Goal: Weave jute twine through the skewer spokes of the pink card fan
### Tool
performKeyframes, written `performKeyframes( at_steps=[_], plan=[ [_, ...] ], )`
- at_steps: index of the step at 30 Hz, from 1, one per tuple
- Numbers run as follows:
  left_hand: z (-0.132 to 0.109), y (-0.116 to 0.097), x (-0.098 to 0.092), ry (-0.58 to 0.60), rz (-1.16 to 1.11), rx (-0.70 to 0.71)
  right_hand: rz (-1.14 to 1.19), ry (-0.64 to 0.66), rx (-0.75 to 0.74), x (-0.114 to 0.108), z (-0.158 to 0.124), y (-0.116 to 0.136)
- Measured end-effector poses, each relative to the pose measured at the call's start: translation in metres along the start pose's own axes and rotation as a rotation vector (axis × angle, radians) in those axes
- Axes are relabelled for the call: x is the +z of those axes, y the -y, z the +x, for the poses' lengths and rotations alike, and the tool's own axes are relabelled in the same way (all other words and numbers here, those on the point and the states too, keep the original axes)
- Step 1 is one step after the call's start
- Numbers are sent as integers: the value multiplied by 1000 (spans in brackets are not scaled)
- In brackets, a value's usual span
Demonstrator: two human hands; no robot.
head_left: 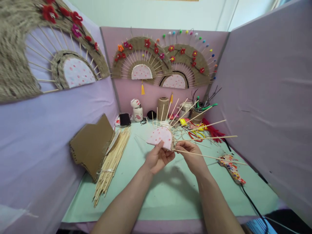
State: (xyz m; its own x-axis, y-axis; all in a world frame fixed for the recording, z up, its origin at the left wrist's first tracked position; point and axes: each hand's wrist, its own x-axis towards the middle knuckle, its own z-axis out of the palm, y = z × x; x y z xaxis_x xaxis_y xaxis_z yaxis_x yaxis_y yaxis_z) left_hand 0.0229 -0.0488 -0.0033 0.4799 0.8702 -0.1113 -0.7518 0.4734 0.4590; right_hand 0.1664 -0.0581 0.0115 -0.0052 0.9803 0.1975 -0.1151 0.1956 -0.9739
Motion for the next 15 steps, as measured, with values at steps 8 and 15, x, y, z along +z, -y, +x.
performKeyframes(
  at_steps=[8, 15],
  plan=[
    [1, 5, -1, 16, 26, -1, 31, -109, -4, 3, -4, 1],
    [0, 6, -2, 26, 45, 4, -26, -159, -84, 5, -7, -2]
  ],
)
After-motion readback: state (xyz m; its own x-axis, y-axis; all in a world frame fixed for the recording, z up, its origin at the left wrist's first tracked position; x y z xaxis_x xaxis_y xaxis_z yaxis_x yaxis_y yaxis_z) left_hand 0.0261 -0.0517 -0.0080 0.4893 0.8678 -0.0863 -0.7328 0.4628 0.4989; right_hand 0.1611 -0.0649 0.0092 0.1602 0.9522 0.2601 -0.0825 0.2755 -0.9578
